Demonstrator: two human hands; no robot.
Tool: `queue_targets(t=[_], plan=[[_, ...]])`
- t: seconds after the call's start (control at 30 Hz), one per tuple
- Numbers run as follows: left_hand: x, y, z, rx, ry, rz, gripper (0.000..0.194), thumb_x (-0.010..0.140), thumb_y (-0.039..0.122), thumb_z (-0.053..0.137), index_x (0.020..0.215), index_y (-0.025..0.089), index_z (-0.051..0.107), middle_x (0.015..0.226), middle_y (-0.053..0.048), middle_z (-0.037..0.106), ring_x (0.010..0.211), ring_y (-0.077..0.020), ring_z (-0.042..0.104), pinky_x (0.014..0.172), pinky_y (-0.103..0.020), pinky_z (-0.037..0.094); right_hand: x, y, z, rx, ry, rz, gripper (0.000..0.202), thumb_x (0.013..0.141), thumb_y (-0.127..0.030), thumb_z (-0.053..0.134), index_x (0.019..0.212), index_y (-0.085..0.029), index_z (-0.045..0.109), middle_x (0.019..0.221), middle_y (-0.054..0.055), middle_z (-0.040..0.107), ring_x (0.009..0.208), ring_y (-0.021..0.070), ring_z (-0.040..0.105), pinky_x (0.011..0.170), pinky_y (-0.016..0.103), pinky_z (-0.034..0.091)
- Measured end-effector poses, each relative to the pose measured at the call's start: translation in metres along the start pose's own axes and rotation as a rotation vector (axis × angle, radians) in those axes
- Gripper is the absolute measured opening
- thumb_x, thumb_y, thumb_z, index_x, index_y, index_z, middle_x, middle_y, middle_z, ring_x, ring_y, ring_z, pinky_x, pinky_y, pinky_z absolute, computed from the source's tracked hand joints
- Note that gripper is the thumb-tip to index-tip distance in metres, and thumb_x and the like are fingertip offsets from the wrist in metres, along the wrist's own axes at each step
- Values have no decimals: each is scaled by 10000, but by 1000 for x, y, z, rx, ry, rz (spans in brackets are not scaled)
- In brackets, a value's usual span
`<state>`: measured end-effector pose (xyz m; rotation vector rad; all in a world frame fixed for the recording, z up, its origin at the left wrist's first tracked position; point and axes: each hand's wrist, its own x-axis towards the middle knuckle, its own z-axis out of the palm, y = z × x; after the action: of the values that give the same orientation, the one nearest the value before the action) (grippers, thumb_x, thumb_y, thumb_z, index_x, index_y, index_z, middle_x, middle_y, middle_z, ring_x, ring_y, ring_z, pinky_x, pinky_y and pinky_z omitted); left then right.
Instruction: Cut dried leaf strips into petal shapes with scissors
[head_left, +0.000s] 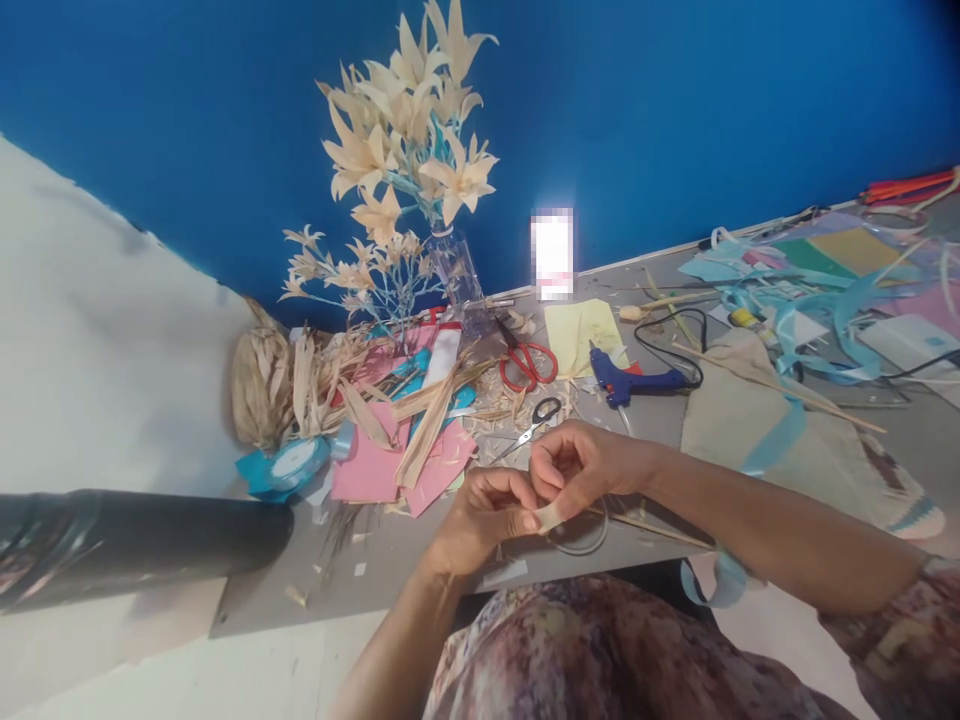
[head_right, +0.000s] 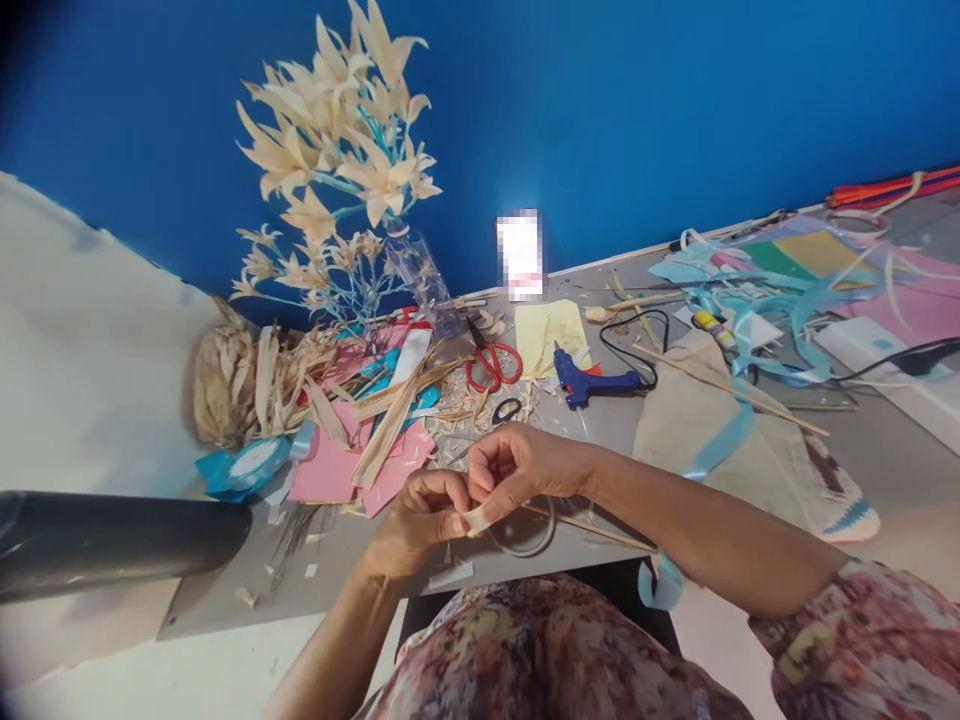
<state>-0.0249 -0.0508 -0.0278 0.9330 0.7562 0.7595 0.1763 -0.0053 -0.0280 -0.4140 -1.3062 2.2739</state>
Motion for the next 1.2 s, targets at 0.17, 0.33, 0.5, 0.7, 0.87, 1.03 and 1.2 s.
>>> queue_targets(t=[0.17,0.33,0.5,0.7,0.87,1.03,1.2], plan=[[5,4,10,-164,48,79,330,636,379,894,637,154,653,611,-31,673,641,-178,631,691,-304,464,2,-2,-15,255,-8,-182,405,685,-381,897,859,-139,623,729,-24,555,607,88,495,569,207,401],[14,-1,19,-186,323,195,271,715,354,850,723,175,647,656,8,663,631,-119,586,664,-247,439,8,-1,-14,175,186,-220,651,579,-431,951,1069,-166,613,861,4,621,691,115,557,622,225,430],[18,-16,21,-99,406,248,228,746,322,829,747,162,666,693,13,664,656,-100,587,674,-225,439,8,-3,5,-1,343,-124,459,650,-324,918,932,-168,592,739,-28,631,648,118,591,616,234,445],[16,-20,24,-120,367,219,244,738,338,832,729,157,669,656,9,659,634,-104,576,664,-230,433,5,-6,2,-25,345,-51,409,609,-313,933,787,-143,606,648,-18,639,591,116,578,558,221,423],[19,-7,34,-220,336,269,286,698,379,855,695,173,657,641,4,675,652,-131,609,720,-265,466,6,-5,-5,244,207,-134,487,612,-377,933,902,-150,616,668,-12,651,577,129,605,576,244,465],[21,-3,32,-135,407,307,231,740,344,825,725,173,671,692,-3,681,683,-129,609,714,-250,461,5,-8,0,105,300,-214,605,618,-349,937,1088,-162,605,819,-1,676,711,132,625,655,242,484],[19,-13,26,-64,427,220,234,720,333,839,805,165,701,712,-2,670,668,-115,584,705,-242,463,5,-7,3,-120,435,-165,439,695,-348,877,1004,-158,629,808,2,670,714,134,610,661,252,481]])
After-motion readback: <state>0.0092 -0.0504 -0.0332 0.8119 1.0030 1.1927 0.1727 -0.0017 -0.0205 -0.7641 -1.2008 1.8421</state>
